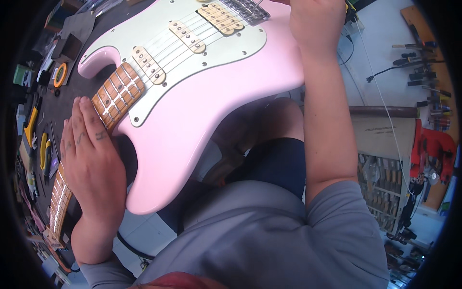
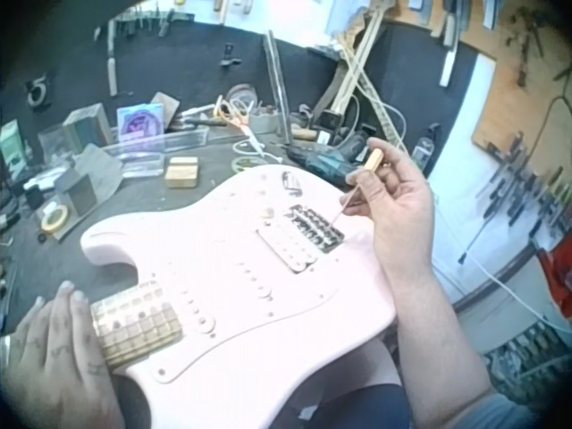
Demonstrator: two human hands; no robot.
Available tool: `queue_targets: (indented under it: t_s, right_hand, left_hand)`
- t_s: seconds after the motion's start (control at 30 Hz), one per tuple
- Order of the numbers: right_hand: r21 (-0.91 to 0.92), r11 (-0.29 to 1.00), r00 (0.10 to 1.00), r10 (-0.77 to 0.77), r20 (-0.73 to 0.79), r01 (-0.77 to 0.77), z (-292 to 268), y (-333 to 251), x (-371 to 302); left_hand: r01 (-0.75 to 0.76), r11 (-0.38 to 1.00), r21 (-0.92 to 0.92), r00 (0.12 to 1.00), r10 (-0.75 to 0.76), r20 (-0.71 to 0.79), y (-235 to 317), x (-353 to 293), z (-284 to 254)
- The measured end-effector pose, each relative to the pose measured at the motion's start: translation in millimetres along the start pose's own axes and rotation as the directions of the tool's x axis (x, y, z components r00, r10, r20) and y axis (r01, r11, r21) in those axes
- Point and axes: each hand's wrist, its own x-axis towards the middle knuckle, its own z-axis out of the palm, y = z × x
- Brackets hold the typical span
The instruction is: The person adjusts the bridge saddles of a pink electric guitar using a screwdriver, turning screws on the bridge while holding the neck, and then wipes the guitar body near the bridge with a cloth.
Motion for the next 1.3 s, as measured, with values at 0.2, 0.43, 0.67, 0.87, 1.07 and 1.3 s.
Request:
queue_targets:
  t_s: [0.2,0.43,0.67,0.87,1.07,1.3]
  right_hand:
    - [-0.026,0.998,0.998,0.062,-0.029,-0.063,-4,6,1]
    - [0.052,0.997,0.983,-0.062,0.171,0.054,9,-6,-14]
    - [-0.235,0.964,0.966,-0.063,0.251,0.124,9,-4,-16]
    - [-0.211,0.970,0.969,-0.066,0.237,0.118,13,5,-11]
    - [-0.213,0.970,0.969,-0.068,0.240,0.120,18,2,-7]
    - [-0.230,0.964,0.964,-0.076,0.256,0.137,18,-1,-5]
  left_hand:
    - [-0.016,1.000,0.026,1.000,0.015,0.014,-3,1,-3]
    - [0.004,1.000,0.024,1.000,-0.004,0.021,-4,3,-5]
    - [-0.009,1.000,0.007,1.000,0.009,0.011,-2,3,-1]
    - [-0.016,1.000,0.002,1.000,0.016,0.001,0,2,2]
    - [-0.025,1.000,0.005,0.999,0.025,-0.020,-3,2,4]
    - [-0.029,0.999,0.041,1.000,0.029,0.005,-4,3,-2]
